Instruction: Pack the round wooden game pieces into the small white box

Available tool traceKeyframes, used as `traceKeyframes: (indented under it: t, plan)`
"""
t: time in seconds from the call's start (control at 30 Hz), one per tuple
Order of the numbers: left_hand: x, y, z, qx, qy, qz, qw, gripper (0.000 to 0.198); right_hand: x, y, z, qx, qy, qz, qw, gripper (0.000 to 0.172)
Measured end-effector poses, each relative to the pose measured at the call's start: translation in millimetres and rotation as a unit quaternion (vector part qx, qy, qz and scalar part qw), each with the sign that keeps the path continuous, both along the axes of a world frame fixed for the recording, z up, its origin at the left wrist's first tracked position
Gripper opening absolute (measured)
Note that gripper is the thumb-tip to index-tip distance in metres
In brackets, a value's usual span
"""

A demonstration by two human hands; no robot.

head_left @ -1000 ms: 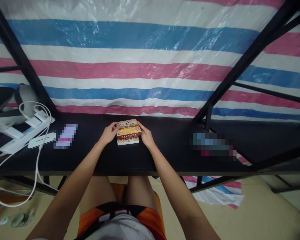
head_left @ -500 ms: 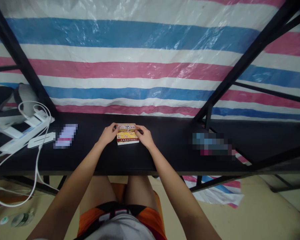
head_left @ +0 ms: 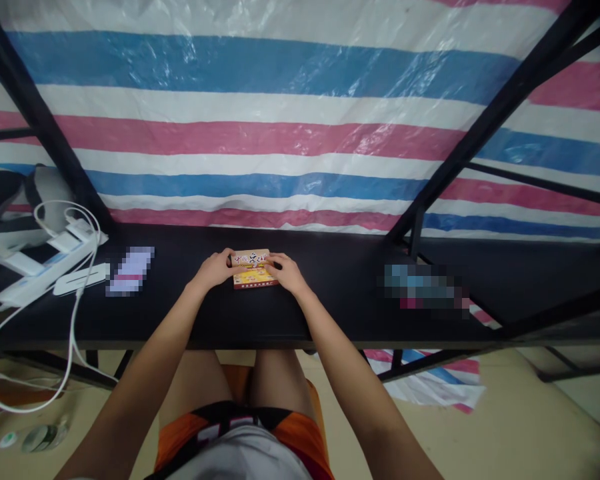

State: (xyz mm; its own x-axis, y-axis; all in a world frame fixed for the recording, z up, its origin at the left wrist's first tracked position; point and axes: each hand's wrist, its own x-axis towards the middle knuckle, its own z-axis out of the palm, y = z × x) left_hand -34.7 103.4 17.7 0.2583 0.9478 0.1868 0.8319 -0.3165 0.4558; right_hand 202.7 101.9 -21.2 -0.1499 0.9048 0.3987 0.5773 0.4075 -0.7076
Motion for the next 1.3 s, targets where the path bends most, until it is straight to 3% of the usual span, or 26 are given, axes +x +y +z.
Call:
traceKeyframes:
  t: [0.17,0.33,0.43,0.53,0.63,0.73,0.9,1.13,1.3]
  plan:
    - [6.9,-1.4,-2.8,0.059,0.067,0.056,0.994,0.058,-3.5,-6.6,4.1,-0.009,-0.065,-0.116,0.991,0.034]
    - [4.8,1.2,-7.3,0.038,0.028,-0.02,0.999,0.054,-4.0,-9.2,5.5,-0.012,-0.091,-0.083,0.992,0.041]
    - [4.3,5.4,-9.5,0.02,-0.04,-0.041,0.998,0.046,-3.9,-8.5,5.1,-0.01,-0.087,-0.067,0.994,0.034]
    - [8.2,7.9,-11.3,-0.026,-0.171,-0.036,0.984,0.039,-4.1,-7.9,5.7,-0.005,-0.06,-0.069,0.996,0.03]
    - [12.9,8.9,-12.4,-0.102,-0.341,-0.032,0.934,0.055,-4.0,-7.3,6.9,-0.017,0.015,-0.076,0.997,0.032]
    - [14.7,10.7,-11.8,-0.131,-0.419,-0.035,0.898,0.068,-3.5,-6.2,7.8,-0.061,0.102,-0.049,0.992,0.042]
    - [13.6,12.1,-7.7,-0.11,-0.443,-0.048,0.889,0.061,-2.8,-3.9,8.2,-0.054,0.133,-0.019,0.989,0.048]
    - [10.8,8.9,-2.4,-0.115,-0.403,-0.067,0.905,0.047,-1.4,-7.5,12.4,-0.026,0.114,-0.026,0.993,0.041]
    - [12.9,8.9,-3.3,-0.048,-0.405,-0.095,0.908,0.044,-0.7,-7.0,14.8,0.017,0.124,-0.033,0.992,0.039]
